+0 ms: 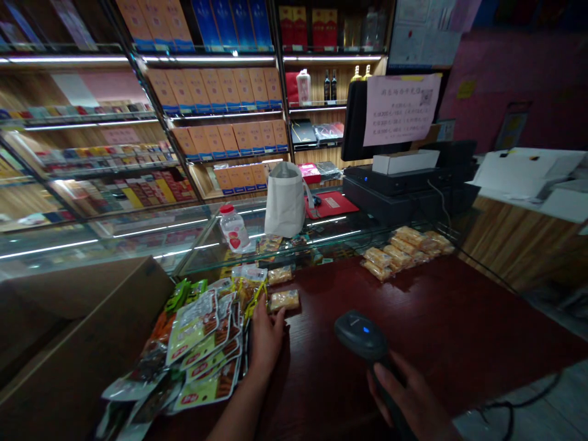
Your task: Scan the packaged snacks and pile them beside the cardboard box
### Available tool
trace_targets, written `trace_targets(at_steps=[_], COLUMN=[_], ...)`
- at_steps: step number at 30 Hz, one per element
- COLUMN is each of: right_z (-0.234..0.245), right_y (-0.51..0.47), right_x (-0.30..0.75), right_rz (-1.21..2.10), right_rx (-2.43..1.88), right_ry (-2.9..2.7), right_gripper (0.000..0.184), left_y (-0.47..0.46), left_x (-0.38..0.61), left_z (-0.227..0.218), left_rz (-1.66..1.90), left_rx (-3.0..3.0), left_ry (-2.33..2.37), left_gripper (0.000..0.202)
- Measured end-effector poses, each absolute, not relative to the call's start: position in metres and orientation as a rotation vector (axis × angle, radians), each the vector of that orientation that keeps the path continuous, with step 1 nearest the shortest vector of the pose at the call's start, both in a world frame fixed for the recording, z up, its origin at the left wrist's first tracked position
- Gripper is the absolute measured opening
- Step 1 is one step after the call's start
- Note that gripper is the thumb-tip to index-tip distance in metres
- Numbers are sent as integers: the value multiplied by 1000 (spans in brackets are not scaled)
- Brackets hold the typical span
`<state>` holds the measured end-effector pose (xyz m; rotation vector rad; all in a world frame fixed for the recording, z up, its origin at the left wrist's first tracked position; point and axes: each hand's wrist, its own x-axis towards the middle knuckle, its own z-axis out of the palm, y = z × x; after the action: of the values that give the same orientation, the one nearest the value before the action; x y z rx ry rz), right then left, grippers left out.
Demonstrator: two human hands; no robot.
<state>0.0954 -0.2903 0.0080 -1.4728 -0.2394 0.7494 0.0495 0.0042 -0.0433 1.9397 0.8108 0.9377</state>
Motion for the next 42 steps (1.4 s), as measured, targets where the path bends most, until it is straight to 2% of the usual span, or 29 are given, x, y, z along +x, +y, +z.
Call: trace_targets(at_steps=[3,5,9,13,21,29,36,42], right_z=[11,10,3,-1,-6,-4,0,-5], right_y=[-296,-299,-303,-307,-323,-332,-333,-348], right_x=[93,93,96,95,99,105,115,117], right_rz=[726,720,758,759,725,698,557,478], right_rx=[-1473,-1458,-1457,-1465,-1447,-1439,-1386,-1364], right_ry=[-229,-230,-260,-270,-377,-330,-162,-32], right_gripper=[56,56,59,58,49,52,58,56], left_y=[2,0,-2,2,20,-2,-61,-102], left_x=[46,48,61,79,95,107,179,272], left_z=[-33,-27,-21,-20,-16,-21,-32,-27], left_rz=[992,889,687,682,941,872,523,477], left_rx=[2338,2564,2777,2743,2420,2367,2325,2281], left_ry=[754,654,603,667,637,543,233,204], left_gripper=[43,32,33,35,21,17,28,76])
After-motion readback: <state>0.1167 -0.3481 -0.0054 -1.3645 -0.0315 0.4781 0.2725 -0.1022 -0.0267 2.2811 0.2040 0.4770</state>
